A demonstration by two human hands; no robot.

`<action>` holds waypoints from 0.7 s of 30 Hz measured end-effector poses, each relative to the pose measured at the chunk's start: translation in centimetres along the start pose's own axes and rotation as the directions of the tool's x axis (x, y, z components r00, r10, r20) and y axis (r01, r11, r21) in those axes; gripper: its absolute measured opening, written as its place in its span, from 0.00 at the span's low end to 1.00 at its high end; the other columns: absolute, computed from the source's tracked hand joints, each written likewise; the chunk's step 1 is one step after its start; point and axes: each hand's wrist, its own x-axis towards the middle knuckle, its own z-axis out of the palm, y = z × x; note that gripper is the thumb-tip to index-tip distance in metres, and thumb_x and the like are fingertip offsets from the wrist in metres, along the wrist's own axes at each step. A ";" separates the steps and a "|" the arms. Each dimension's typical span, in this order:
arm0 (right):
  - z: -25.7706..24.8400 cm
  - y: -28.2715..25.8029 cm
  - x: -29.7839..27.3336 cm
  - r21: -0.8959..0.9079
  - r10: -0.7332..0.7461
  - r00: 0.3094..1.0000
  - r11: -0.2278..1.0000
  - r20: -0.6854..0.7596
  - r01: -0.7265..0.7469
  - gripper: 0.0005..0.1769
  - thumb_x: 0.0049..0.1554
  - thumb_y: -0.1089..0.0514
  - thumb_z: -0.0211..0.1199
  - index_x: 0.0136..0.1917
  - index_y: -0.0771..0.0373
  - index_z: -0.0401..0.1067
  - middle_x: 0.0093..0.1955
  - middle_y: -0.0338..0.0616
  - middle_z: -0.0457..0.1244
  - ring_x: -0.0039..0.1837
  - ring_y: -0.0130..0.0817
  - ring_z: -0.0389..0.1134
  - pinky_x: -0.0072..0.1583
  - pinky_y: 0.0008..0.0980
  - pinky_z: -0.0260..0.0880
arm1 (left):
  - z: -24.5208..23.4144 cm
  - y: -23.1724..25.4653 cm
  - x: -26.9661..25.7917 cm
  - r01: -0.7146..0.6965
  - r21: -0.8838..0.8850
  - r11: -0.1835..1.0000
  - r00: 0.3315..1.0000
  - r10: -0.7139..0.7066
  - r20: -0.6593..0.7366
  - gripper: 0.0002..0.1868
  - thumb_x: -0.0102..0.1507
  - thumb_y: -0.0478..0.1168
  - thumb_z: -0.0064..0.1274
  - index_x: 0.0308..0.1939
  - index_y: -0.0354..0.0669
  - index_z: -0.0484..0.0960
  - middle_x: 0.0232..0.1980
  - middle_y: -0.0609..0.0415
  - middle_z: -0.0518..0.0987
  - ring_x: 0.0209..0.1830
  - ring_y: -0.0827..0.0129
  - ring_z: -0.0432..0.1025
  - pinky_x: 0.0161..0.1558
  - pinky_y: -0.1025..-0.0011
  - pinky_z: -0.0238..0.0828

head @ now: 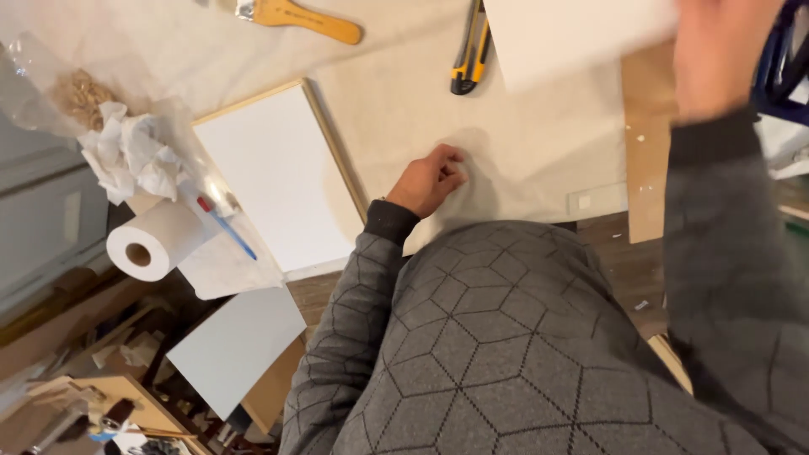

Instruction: The recorder is preparing a mat and artwork for framing at a workbench.

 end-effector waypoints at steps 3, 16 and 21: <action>-2.1 -0.7 -8.0 0.101 0.089 0.996 0.991 -0.017 -0.087 0.07 0.66 0.70 0.65 0.56 0.74 0.71 0.51 0.42 0.69 0.50 0.21 0.67 0.54 0.25 0.69 | 0.5 0.5 -0.1 -0.006 0.030 1.000 1.000 0.007 -0.022 0.16 0.65 0.38 0.57 0.55 0.39 0.74 0.43 0.47 0.84 0.43 0.60 0.80 0.46 0.65 0.77; -4.7 6.9 -17.2 -0.195 0.312 0.948 0.928 -0.056 -0.317 0.14 0.66 0.61 0.76 0.53 0.73 0.74 0.37 0.49 0.66 0.38 0.30 0.62 0.42 0.31 0.62 | 4.3 3.9 -0.5 -0.095 0.480 0.872 0.973 0.183 -0.139 0.16 0.61 0.35 0.58 0.50 0.42 0.72 0.48 0.47 0.79 0.49 0.49 0.75 0.47 0.56 0.72; -5.4 6.7 -17.2 -0.035 0.274 0.962 0.961 0.000 -0.274 0.11 0.65 0.64 0.71 0.55 0.73 0.73 0.45 0.43 0.70 0.44 0.24 0.70 0.46 0.27 0.68 | 5.0 3.5 -1.3 -0.039 0.512 0.858 0.962 0.171 -0.213 0.16 0.61 0.35 0.60 0.50 0.42 0.71 0.48 0.47 0.77 0.52 0.48 0.73 0.50 0.57 0.71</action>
